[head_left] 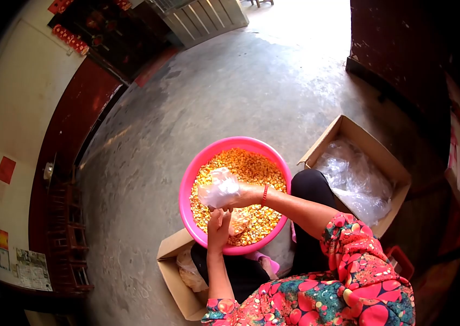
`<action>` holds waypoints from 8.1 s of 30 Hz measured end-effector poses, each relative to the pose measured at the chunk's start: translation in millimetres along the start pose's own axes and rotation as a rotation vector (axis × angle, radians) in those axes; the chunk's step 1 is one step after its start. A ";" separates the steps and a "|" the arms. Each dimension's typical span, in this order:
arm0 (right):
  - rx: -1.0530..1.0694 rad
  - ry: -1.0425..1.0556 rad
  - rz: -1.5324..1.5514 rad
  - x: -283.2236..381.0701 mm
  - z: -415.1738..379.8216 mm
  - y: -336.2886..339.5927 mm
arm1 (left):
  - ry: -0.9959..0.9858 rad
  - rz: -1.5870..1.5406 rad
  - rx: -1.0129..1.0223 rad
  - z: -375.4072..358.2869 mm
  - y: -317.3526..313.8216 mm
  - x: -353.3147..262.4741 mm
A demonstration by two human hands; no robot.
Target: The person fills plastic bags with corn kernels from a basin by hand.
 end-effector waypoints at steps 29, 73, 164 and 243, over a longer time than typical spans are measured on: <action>0.530 -0.443 -0.591 -43.7 -24.0 -7.2 | 0.113 -0.178 -0.095 5.7 3.7 -12.1; 0.362 -0.562 -0.773 -54.3 -21.0 9.1 | 1.036 -0.116 -1.018 -373.9 150.5 289.4; 0.244 -0.356 -0.835 -95.8 -30.7 13.5 | 0.826 -0.182 -0.787 -198.0 212.5 283.0; 0.299 -0.409 -0.880 -88.0 -34.1 -6.7 | 0.017 0.338 0.047 73.7 22.4 34.7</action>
Point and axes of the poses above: each hand's wrist, its own z-axis towards the middle knuckle, its own y-axis out of the back of the hand, x = y × z, the point moved 7 cm from there along z, towards the middle knuckle, and after that the axes turned 10 degrees about z, right-handed, at the moved point
